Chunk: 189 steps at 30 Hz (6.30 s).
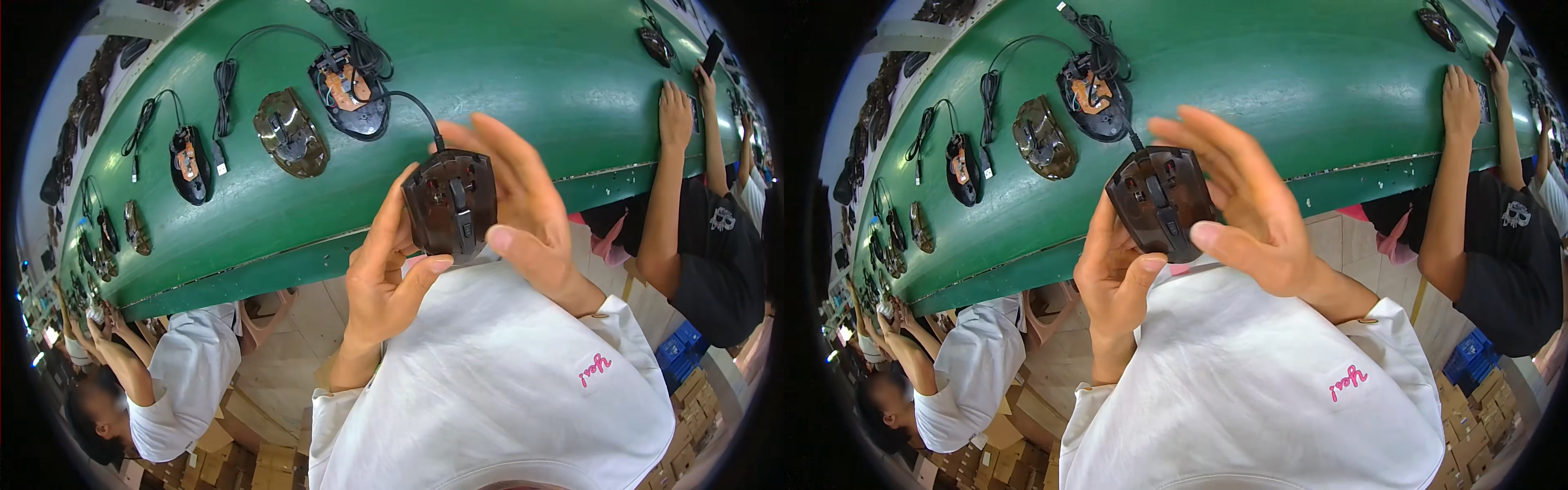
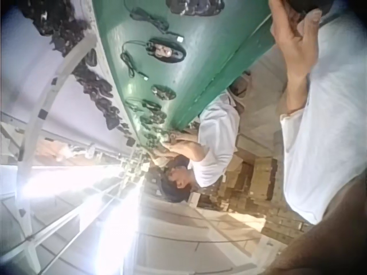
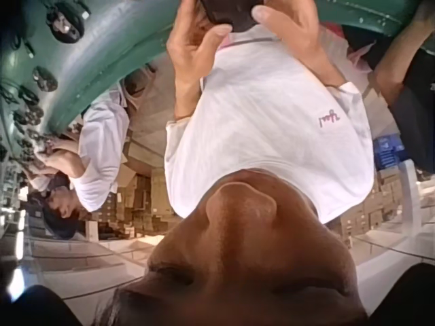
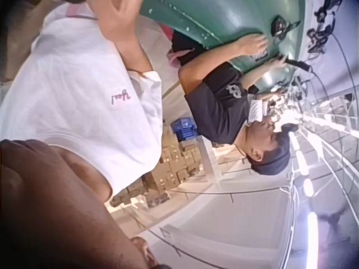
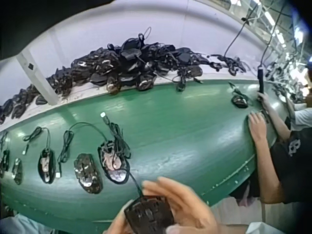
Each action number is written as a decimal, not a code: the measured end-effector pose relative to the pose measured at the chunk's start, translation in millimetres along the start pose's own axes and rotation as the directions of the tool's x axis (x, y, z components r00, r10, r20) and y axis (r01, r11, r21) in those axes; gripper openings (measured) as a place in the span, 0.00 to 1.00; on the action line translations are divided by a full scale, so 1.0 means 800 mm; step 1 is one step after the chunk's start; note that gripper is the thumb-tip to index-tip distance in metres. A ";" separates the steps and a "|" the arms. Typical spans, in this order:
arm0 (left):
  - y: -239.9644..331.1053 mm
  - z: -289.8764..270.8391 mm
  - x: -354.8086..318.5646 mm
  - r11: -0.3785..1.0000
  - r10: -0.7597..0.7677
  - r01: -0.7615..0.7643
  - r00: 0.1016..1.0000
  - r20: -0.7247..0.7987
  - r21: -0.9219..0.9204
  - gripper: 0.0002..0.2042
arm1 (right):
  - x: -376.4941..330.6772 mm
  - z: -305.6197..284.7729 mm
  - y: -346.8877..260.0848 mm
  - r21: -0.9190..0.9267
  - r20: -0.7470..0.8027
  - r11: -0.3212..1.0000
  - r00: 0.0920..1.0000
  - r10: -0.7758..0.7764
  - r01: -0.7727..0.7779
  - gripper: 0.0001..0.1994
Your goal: The person assembles computer mice along a conveyor table by picking up mouse shells, fitting and snapping them onto mouse bases by hand, and setting the assembled mice back down.
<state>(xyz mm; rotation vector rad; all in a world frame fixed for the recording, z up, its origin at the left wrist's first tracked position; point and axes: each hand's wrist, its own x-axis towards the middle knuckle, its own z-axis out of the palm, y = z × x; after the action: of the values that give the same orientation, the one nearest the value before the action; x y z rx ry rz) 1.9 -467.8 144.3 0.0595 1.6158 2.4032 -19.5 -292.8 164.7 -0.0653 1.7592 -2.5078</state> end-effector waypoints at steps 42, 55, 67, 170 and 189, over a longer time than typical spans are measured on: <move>0.004 -0.014 -0.004 0.970 0.117 -0.129 0.991 0.068 0.206 0.40 | 0.003 0.016 -0.003 0.110 0.145 0.986 0.983 0.113 -0.129 0.40; -0.002 -0.019 -0.004 0.979 0.117 -0.127 0.991 0.069 0.163 0.40 | 0.003 0.018 -0.001 0.090 0.138 0.989 0.985 0.107 -0.120 0.38; -0.004 -0.025 -0.003 0.980 0.104 -0.120 0.989 0.107 0.156 0.40 | 0.002 0.019 -0.001 0.040 0.116 0.993 0.987 0.109 -0.114 0.38; 0.033 -0.043 -0.044 0.522 0.666 -0.614 0.727 0.168 0.592 0.21 | 0.033 0.065 0.014 0.096 0.226 0.894 0.865 -0.447 0.437 0.21; 0.034 -0.050 -0.051 0.974 0.107 -0.134 0.983 -0.151 -0.180 0.30 | 0.018 0.071 -0.020 -0.378 0.062 0.917 0.992 -0.109 0.125 0.26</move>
<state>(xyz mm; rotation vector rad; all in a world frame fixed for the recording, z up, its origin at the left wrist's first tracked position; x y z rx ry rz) 29.8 -522.9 158.3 -0.0481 1.4694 2.6994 -30.4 -342.0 199.3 -0.2486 2.2622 -2.1766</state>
